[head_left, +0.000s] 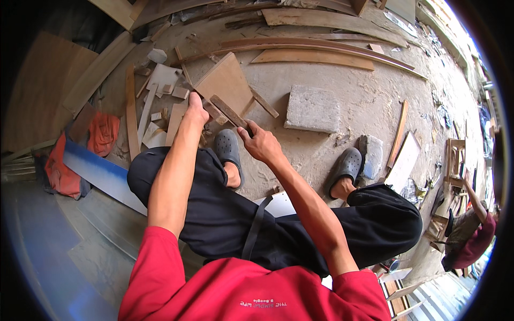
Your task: The person sits on the floor and uses a metal file to sand the edges of small wooden pieces. They repeatedly pick up pieces, file them, and place them back down among scattered wood scraps.
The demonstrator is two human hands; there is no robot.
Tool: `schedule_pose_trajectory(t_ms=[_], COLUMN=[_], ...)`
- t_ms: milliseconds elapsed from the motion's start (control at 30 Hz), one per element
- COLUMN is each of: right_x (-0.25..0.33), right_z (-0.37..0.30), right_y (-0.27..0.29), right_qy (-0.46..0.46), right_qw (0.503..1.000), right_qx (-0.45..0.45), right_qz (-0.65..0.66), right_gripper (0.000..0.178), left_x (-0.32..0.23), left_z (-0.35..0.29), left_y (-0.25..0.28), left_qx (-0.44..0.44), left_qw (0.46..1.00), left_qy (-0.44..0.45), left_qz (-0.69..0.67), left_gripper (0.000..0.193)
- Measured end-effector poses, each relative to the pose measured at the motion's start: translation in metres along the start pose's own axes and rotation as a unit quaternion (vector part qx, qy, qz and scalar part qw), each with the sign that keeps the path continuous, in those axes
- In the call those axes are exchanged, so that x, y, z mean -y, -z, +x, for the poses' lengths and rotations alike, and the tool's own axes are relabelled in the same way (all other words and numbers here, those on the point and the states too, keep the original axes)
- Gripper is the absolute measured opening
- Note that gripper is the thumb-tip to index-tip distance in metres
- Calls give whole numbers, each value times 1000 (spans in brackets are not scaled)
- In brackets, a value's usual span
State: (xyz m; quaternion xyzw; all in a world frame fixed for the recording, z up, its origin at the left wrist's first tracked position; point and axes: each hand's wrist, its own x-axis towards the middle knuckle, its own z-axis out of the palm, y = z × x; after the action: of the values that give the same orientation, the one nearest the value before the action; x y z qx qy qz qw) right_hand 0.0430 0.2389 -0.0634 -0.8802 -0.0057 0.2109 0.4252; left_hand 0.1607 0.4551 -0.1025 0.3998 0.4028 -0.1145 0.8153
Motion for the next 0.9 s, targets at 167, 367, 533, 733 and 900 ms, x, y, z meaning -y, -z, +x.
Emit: schedule_pose_trajectory(t_ms=[167,367,533,733,900], right_x=[-10,-15,-13,-25,-30], right_z=[9,14,8,9,15], right_y=[7,46,53,14,-3], right_qy=[-9,-21,4,-17,-3], right_qw=[1000,994,997,998,999], right_qx=[11,53,40,33,49], right_qz=[-14,-92,-66,-44,-9], right_gripper=[54,51,49,48,49], left_x=[14,32,45,54,61], left_z=[7,-21,-19,-10,-22], left_y=[3,-10,-8,6,5], left_qx=[30,16,-30,18,-27], left_qw=[994,988,983,977,976], left_qy=[-56,-86,-133,-181,-173], left_qz=[-84,-125,-122,-112,-131], left_gripper=[52,46,43,45,43])
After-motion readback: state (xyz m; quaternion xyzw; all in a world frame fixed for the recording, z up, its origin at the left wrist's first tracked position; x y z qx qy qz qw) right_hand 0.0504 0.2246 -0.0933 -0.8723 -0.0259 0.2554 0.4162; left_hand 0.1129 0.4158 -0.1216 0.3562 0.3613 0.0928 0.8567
